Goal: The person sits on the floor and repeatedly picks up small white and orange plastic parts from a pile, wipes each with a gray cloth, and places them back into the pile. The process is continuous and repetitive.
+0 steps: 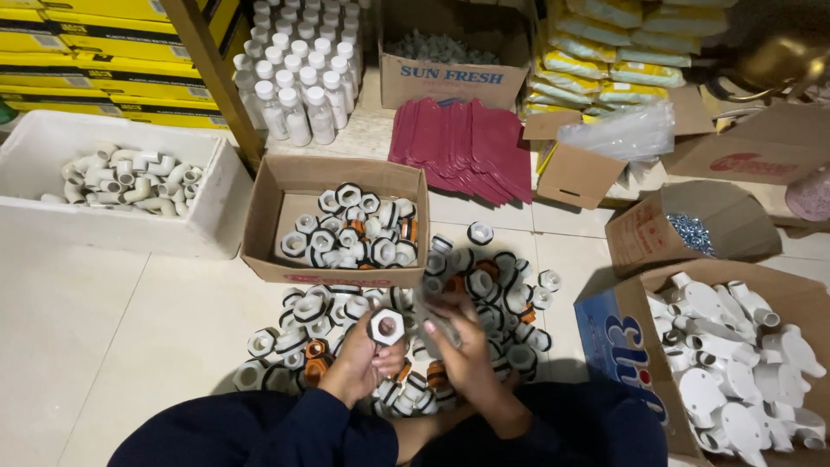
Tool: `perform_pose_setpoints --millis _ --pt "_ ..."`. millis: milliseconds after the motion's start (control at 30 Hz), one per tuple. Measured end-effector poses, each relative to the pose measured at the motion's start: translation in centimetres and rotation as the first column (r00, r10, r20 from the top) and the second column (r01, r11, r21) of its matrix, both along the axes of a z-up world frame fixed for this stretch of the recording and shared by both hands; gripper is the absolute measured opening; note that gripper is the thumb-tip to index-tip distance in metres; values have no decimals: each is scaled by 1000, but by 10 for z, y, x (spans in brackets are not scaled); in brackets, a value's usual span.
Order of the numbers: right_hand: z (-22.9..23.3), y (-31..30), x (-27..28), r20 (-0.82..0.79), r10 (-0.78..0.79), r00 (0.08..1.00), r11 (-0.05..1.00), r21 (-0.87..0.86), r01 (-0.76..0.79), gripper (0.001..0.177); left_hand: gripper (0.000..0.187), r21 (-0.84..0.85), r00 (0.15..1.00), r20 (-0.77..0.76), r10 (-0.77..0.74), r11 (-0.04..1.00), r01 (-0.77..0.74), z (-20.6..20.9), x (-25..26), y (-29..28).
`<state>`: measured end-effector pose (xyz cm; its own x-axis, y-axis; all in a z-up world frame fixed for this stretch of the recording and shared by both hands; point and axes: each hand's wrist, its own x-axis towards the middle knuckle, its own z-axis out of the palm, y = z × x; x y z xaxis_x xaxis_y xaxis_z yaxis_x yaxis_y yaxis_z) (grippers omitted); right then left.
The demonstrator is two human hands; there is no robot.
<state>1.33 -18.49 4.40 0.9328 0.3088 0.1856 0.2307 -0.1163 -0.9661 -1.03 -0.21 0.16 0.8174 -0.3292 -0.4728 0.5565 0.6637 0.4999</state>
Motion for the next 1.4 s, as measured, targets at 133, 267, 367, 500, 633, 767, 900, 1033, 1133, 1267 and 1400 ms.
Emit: perform_pose_setpoints --millis 133,267,367,500,633,767,900,1033,1133,1267,1400 --pt "-4 14 -14 193 260 946 961 -151 -234 53 68 9 999 -31 11 1000 -11 -10 12 4" --pt "-14 17 -19 330 462 823 802 -551 -229 72 67 22 990 -126 69 998 -67 -25 11 10" --pt "-6 8 -10 222 433 874 801 -540 -259 73 66 40 979 -172 110 994 -105 -27 19 19" --pt "-78 -31 29 143 281 949 959 -68 -274 20 59 79 930 -260 260 965 -248 36 42 37" --pt "-3 -37 38 -489 -319 812 945 -223 238 63 69 210 947 -174 270 950 -232 38 64 51" --pt "0 -48 62 -657 -353 666 929 -161 333 72 60 570 979 -59 197 812 -129 32 61 31" --pt "5 -35 60 -707 -266 655 931 -12 365 81 31 976 889 -207 -408 -150 158 -88 35 -2" --pt "-23 -48 62 -634 -173 754 883 239 404 49 25 737 733 -270 -624 -624 -259 -145 -10 -49" --pt "-19 -47 60 -643 -208 737 887 193 419 47 43 661 551 -544 -633 -728 -184 -129 -8 -60" --pt "-23 -44 57 -636 -198 746 900 183 395 42 31 606 531 -534 -658 -736 -303 -136 -7 -60" --pt "-34 -45 58 -609 -174 774 900 220 376 40 39 619 558 -518 -649 -734 -278 -134 1 -49"
